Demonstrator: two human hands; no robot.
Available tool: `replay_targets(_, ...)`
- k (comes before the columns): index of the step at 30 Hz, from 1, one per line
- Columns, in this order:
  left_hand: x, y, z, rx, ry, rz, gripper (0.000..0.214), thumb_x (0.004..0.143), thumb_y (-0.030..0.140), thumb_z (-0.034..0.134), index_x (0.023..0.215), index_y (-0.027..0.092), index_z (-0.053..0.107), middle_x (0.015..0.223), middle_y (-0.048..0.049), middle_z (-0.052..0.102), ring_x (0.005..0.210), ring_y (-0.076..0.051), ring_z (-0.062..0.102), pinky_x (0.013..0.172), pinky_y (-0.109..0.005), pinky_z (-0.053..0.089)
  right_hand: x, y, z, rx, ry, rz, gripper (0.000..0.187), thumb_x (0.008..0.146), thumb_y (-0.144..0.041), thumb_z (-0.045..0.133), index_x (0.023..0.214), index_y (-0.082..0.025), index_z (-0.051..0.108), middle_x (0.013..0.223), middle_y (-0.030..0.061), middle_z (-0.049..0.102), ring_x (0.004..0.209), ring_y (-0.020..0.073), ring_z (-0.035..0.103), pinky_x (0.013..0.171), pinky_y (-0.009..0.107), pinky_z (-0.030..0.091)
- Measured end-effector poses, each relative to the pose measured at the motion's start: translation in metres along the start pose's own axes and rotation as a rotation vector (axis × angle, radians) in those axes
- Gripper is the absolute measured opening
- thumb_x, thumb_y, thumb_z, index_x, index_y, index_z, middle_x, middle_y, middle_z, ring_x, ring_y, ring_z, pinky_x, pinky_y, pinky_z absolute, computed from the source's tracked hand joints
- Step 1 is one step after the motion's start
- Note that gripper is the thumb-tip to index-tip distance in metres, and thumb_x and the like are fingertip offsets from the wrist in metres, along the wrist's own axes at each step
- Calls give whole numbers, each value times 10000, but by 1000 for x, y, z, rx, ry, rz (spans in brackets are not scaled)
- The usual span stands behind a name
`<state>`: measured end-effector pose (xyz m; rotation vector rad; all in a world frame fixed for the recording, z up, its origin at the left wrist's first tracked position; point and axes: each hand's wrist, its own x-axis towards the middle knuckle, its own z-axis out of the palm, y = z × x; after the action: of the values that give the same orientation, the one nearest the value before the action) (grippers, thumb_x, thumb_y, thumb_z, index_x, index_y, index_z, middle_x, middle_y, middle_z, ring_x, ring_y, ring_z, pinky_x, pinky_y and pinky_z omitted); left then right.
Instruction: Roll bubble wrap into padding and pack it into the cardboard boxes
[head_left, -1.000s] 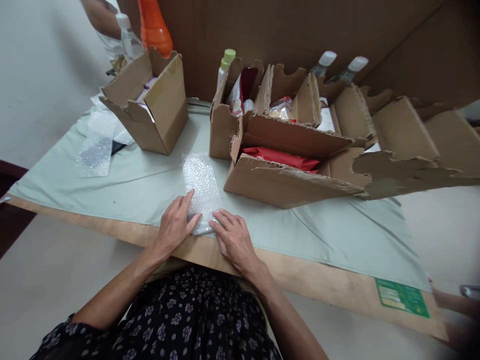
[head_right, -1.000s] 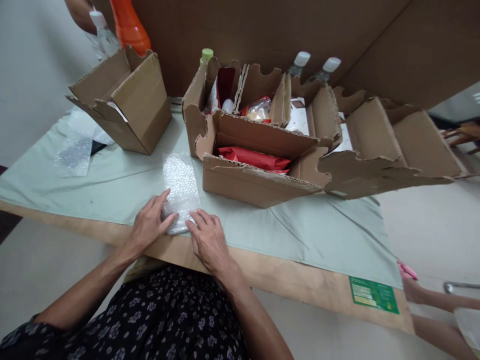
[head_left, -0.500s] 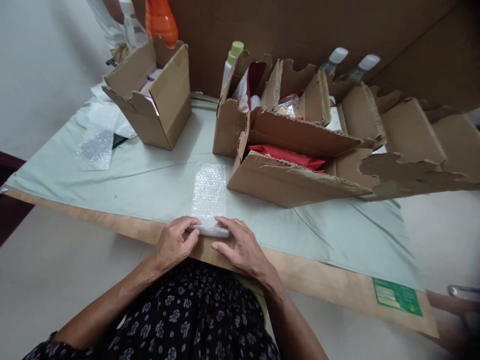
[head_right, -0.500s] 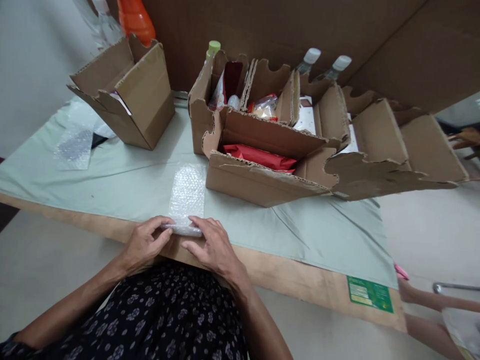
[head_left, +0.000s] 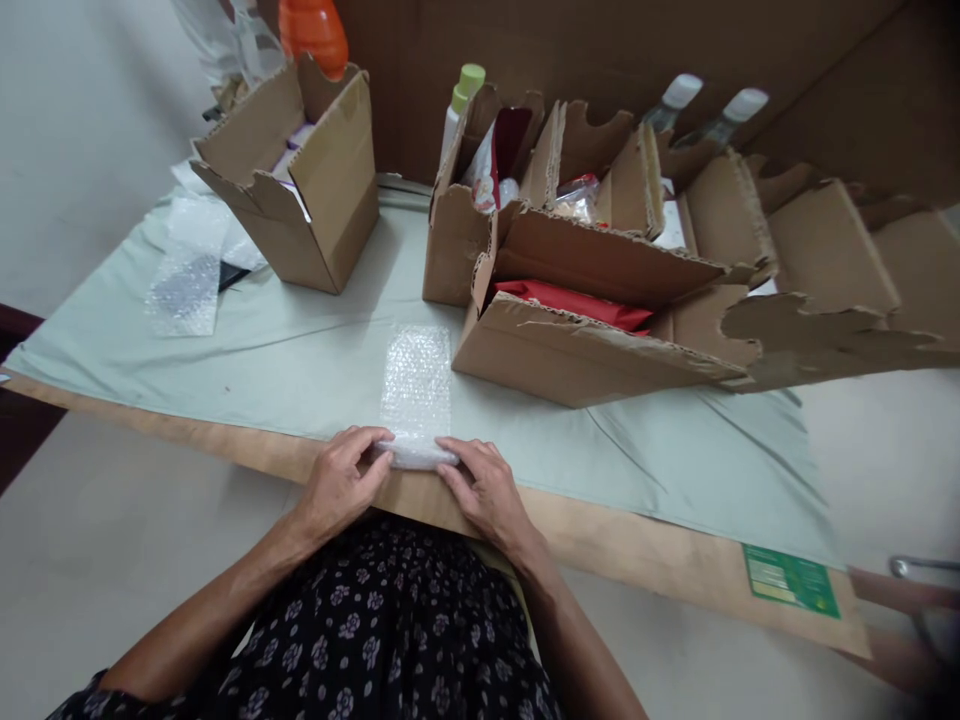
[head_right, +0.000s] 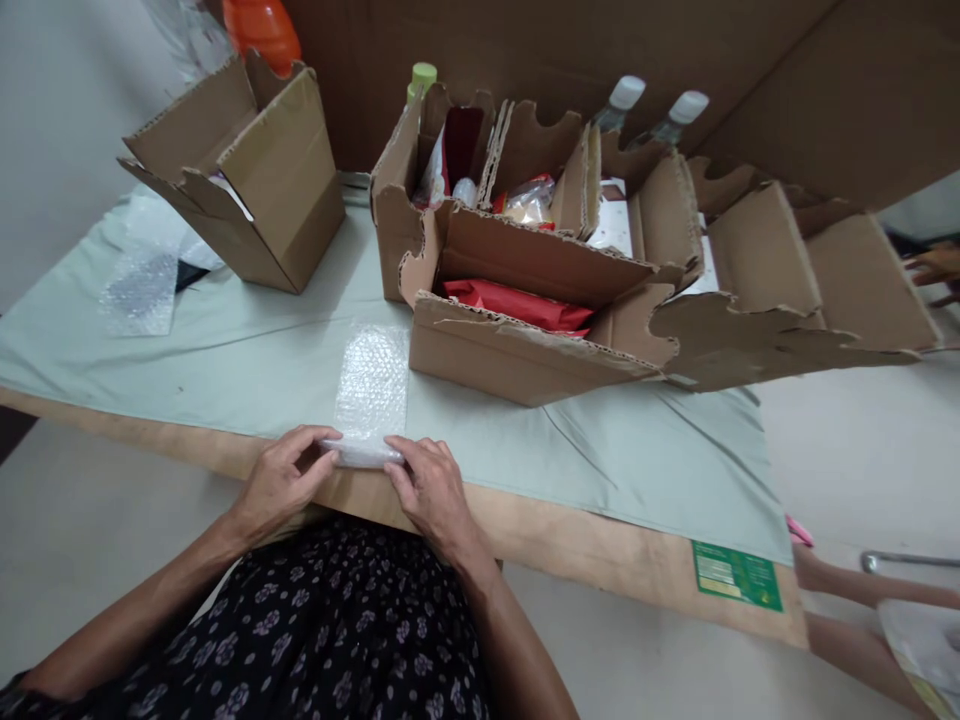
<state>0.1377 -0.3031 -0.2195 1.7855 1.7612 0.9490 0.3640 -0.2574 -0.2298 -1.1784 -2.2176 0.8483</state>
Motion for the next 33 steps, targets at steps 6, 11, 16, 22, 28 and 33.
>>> replay_targets(6,12,-7,8,138,25,3,183,907,240,596,1024,187,726,822,-41,749,719,-203,678,739,-349,566,-3,-7,1,-94,281,21,315,1008,-274,574,1310,-218,646,1027,80,757,885,230,684,829,400,541)
replay_targets(11,15,-11,10,226,-1,21,214,902,222,616,1085,186,722,844,-43,744,716,-203,668,786,-370,573,-5,-11,0,-284,101,-195,273,982,-210,615,1247,-229,678,1298,116,707,1239,297,599,968,468,487)
replay_targets(16,7,-5,-3,181,39,126,296,961,295,610,1226,177,671,1140,-123,701,1044,-264,676,921,-419,569,11,-5,1,-215,-9,-203,246,1011,-196,574,1218,-226,705,1252,83,754,1243,273,620,1003,459,475)
replay_targets(22,8,-1,-10,44,-73,201,231,991,215,568,1192,214,682,1025,-64,750,959,-228,669,882,-415,557,17,-9,-11,-77,-69,-70,318,1043,-278,530,1327,-264,671,1161,51,781,1047,228,681,958,414,515)
replay_targets(28,35,-20,4,172,-3,157,239,971,254,572,1151,168,703,1002,-97,749,911,-257,662,857,-434,559,15,-4,-3,-251,188,-141,329,999,-297,597,1317,-230,653,1299,122,707,1213,298,607,1002,479,479)
replay_targets(33,34,-20,4,172,59,154,269,980,291,572,1193,181,692,1131,-125,706,1065,-290,646,950,-480,544,28,-2,6,-342,0,-194,346,961,-207,637,1305,-234,673,1418,132,656,1359,323,532,1031,512,466)
